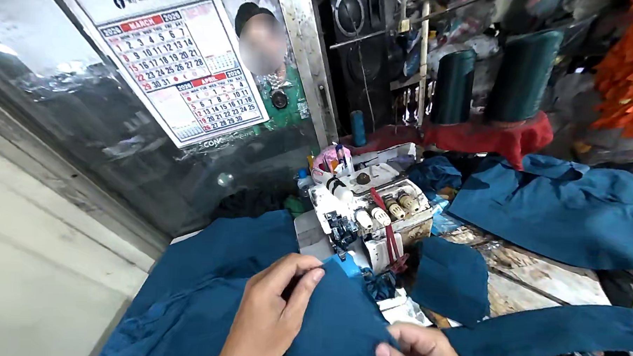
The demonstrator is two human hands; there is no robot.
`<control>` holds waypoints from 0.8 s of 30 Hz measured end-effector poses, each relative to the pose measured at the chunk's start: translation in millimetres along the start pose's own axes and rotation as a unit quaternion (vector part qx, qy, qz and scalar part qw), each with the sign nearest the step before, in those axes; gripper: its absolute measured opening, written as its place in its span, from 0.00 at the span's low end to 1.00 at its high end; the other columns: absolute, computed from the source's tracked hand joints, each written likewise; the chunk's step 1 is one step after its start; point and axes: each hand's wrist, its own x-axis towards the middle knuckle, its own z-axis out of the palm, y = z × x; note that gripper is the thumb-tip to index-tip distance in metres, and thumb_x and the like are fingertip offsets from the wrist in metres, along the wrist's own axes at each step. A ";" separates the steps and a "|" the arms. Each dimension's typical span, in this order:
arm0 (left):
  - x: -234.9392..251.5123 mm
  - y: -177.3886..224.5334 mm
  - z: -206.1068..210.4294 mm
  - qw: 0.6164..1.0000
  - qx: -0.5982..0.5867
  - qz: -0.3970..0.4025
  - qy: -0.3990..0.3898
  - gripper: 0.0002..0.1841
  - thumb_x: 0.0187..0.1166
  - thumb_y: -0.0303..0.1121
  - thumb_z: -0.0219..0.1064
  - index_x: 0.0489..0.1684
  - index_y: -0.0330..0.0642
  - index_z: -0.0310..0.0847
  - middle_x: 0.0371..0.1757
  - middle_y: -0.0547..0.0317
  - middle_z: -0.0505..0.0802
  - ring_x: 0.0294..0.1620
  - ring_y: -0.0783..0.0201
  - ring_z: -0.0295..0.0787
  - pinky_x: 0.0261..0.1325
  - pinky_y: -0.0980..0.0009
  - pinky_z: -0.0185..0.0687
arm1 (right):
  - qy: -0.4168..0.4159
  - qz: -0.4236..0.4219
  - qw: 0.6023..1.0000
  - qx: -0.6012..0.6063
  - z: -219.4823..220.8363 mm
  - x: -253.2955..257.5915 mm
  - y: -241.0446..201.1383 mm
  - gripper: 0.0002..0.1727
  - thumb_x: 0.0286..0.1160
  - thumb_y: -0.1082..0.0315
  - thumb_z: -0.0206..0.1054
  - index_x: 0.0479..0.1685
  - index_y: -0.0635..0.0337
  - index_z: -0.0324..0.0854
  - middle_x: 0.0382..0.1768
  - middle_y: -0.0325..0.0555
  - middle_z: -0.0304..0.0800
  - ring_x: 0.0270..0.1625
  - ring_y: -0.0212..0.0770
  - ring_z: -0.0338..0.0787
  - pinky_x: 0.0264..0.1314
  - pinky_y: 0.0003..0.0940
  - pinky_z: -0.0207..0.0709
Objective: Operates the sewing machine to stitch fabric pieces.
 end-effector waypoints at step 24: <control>-7.9 -46.9 69.0 0.981 0.189 -0.042 0.020 0.13 0.87 0.44 0.60 0.47 0.53 0.91 0.47 0.72 0.93 0.55 0.74 0.87 0.62 0.70 0.84 | 0.056 0.033 0.984 -0.166 -22.1 8.2 21.1 0.13 0.76 0.57 0.75 0.38 0.56 0.79 0.26 0.38 0.87 0.27 0.35 0.88 0.30 0.36 0.84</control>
